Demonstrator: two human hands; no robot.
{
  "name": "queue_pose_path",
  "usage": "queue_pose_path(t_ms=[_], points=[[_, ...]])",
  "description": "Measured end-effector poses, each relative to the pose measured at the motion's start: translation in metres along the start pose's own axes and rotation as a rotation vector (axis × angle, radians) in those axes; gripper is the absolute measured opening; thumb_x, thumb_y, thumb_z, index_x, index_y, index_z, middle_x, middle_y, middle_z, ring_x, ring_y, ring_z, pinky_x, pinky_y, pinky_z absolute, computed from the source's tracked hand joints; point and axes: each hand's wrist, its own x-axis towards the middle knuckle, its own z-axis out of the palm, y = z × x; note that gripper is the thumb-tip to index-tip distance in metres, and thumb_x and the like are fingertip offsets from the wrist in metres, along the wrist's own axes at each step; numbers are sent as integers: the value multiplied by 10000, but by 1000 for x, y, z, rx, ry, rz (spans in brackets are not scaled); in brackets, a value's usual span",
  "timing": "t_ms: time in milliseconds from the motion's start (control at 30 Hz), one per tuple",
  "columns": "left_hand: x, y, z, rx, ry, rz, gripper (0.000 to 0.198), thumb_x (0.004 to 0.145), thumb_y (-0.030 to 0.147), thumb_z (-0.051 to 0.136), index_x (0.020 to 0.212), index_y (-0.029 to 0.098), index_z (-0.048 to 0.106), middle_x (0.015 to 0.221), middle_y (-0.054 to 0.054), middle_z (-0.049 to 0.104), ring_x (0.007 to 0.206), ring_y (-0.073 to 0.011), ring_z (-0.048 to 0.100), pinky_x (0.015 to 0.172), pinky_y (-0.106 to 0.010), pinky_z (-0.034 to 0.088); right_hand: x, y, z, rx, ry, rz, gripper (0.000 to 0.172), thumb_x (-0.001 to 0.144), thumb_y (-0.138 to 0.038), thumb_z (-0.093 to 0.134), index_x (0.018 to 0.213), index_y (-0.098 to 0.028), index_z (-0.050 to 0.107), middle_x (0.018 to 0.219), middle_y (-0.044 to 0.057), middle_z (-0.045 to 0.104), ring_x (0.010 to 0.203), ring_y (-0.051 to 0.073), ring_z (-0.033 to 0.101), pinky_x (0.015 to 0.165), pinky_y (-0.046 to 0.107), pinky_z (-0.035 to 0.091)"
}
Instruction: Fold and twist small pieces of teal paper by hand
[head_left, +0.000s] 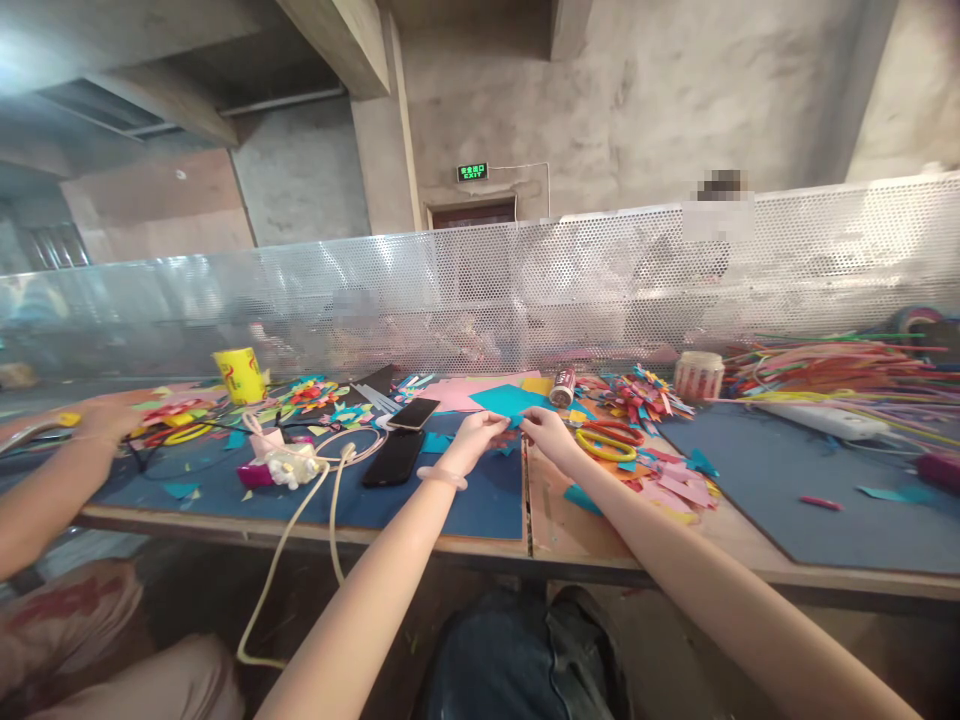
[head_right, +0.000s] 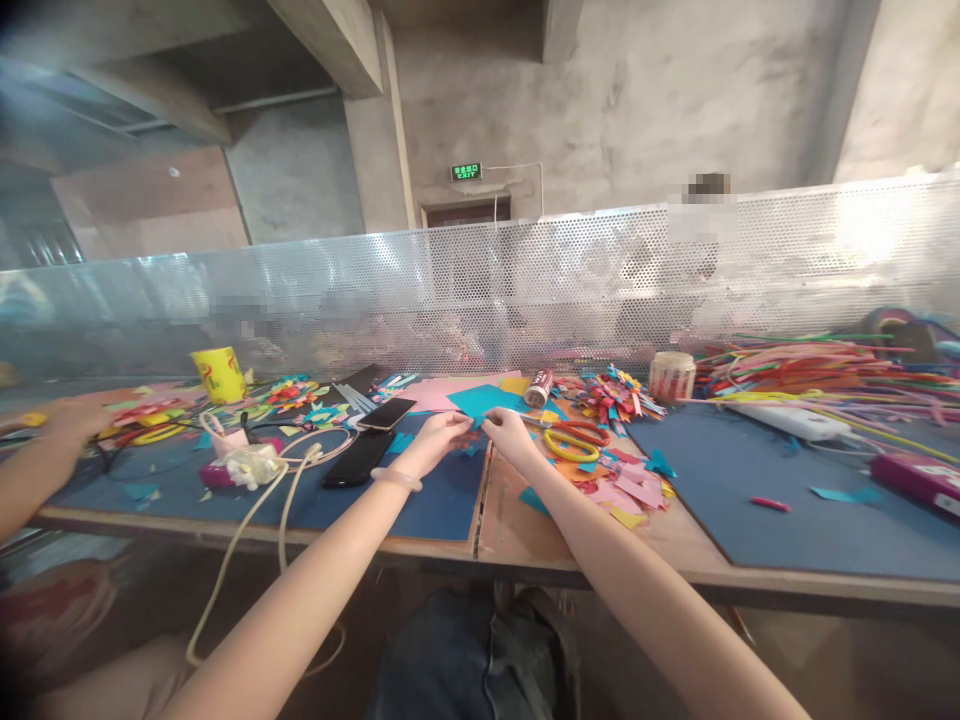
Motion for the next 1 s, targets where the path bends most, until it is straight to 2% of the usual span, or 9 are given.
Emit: queue_pose_path(t_ms=[233,467,767,900,1000], points=[[3,-3,-3,2,11,11,258,675,327,652,798,113,577,801,-95,653,749,-175,625,635,-255,464,-1,-2,0,70,-34,6,101,671,-246,440,659,-167,501,513,-44,461,480,94,443,479,220,366],[5,-4,-3,8,73,25,252,673,323,649,794,114,579,792,-97,664,741,-177,629,643,-260,471,-1,1,0,24,-55,-9,119,668,-246,425,574,-174,441,512,-39,467,487,90,435,480,216,341],[-1,1,0,57,16,-1,273,699,352,615,857,130,593,851,-98,669,740,-175,633,616,-246,468,1,2,-3,-49,-78,-50,135,649,-228,432,527,-185,390,466,-56,404,471,89,402,487,223,328],[0,0,-1,97,28,22,279,696,379,609,825,132,599,865,-94,668,752,-181,632,592,-241,463,2,4,-1,-78,-52,-57,109,672,-261,450,601,-179,442,530,-44,446,514,102,432,516,233,352],[1,1,-2,99,73,17,278,690,382,611,816,135,599,852,-92,670,754,-188,634,571,-240,457,2,5,0,-99,68,-101,157,665,-285,501,770,-169,491,677,-18,506,581,112,464,564,249,384]])
